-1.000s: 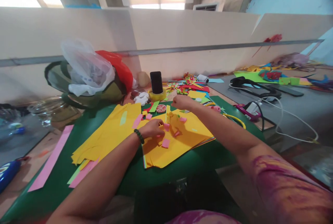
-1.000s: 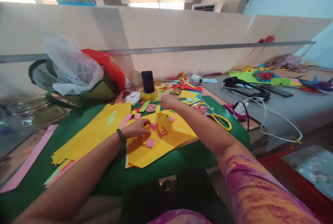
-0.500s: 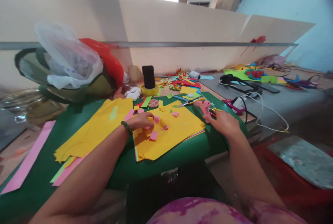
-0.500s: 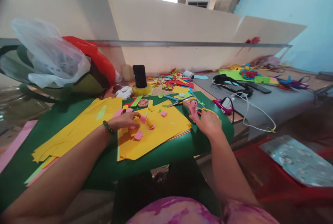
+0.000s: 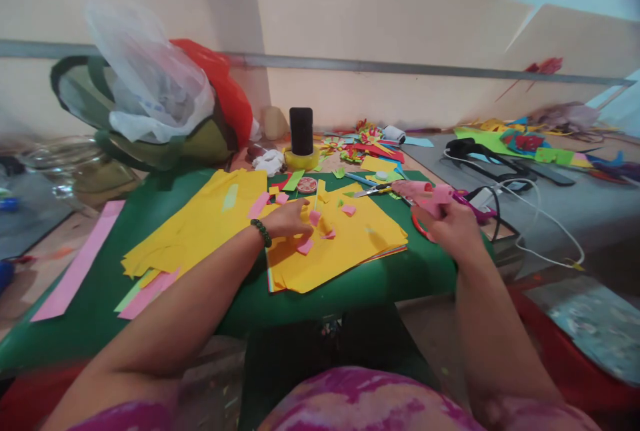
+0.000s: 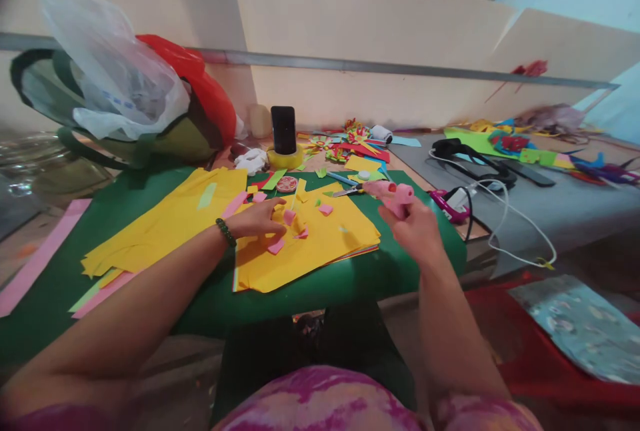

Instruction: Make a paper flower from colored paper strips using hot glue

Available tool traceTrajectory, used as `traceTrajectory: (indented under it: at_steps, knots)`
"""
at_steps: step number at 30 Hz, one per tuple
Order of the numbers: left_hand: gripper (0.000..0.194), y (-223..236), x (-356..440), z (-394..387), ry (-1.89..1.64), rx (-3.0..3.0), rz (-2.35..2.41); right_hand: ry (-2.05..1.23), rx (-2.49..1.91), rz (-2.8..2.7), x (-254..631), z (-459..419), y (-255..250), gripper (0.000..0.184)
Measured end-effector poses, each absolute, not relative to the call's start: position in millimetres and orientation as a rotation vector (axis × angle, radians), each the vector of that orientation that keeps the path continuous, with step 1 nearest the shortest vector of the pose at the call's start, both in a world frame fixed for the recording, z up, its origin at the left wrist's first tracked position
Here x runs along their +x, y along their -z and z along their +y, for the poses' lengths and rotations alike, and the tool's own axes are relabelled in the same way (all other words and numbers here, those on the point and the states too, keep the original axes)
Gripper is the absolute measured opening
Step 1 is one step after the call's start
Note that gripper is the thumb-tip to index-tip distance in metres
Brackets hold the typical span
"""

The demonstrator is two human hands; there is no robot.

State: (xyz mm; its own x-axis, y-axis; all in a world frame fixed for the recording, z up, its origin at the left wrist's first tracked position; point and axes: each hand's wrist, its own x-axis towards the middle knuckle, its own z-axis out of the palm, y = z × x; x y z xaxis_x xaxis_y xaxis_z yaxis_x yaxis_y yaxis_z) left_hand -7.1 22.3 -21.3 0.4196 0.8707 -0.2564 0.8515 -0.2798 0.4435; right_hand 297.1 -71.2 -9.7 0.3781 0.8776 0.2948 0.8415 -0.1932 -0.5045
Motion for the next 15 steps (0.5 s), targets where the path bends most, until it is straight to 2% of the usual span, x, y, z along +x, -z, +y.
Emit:
traceTrajectory:
  at_steps: [6,10,15]
  knots:
    - [0.089,20.5,-3.7,19.5,-0.053,2.165,1.512,-0.573,-1.623,-1.911,242.9,-115.8,12.4,0.035]
    - [0.092,19.9,-2.7,18.0,-0.055,2.153,1.515,-0.605,-1.606,-2.034,223.7,-112.2,25.7,0.031]
    - [0.087,19.4,-2.5,18.2,-0.045,2.162,1.52,-0.65,-1.544,-2.115,215.1,-105.4,28.3,0.037]
